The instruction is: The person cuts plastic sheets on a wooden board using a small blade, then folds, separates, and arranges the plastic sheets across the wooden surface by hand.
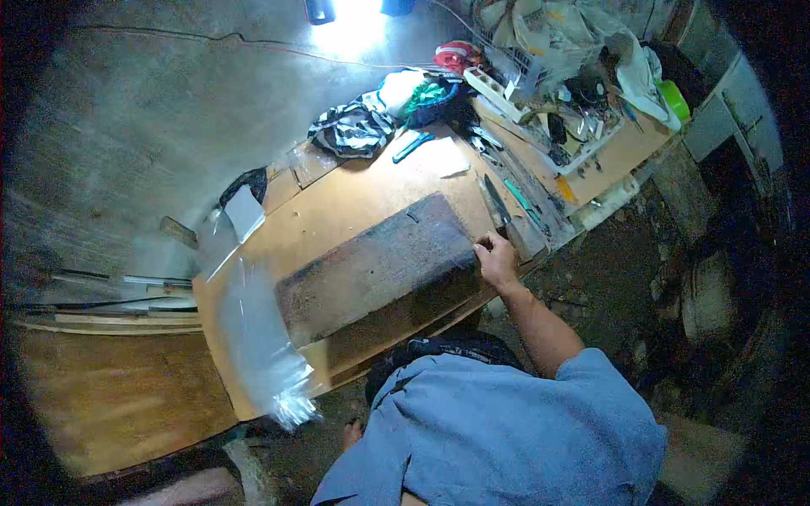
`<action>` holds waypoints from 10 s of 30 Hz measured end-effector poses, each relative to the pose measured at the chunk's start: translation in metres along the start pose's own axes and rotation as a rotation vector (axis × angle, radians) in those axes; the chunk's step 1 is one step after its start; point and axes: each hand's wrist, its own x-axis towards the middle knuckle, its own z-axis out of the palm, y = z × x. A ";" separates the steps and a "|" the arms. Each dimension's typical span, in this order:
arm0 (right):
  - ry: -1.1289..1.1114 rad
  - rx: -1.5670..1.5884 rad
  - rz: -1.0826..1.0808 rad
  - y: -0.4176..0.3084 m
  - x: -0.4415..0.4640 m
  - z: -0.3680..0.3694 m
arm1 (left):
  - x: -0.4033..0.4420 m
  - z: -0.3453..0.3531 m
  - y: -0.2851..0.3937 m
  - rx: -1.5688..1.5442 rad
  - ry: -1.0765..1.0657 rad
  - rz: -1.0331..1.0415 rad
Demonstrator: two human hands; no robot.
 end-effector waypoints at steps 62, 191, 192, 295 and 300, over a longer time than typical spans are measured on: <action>-0.177 -0.311 -0.479 -0.057 0.067 0.082 | -0.071 -0.029 0.116 -0.468 -0.089 -0.449; -0.024 -0.980 -0.279 0.110 0.139 -0.102 | -0.030 -0.005 0.010 0.188 -0.040 -0.210; -0.024 -0.980 -0.280 0.109 0.137 -0.102 | -0.028 -0.004 0.009 0.187 -0.040 -0.210; -0.815 0.177 0.351 -0.093 -0.244 0.338 | 0.084 -0.279 0.133 -0.382 0.470 0.574; -0.696 -0.105 0.013 -0.117 -0.251 0.314 | 0.083 -0.267 0.121 -0.308 0.506 0.557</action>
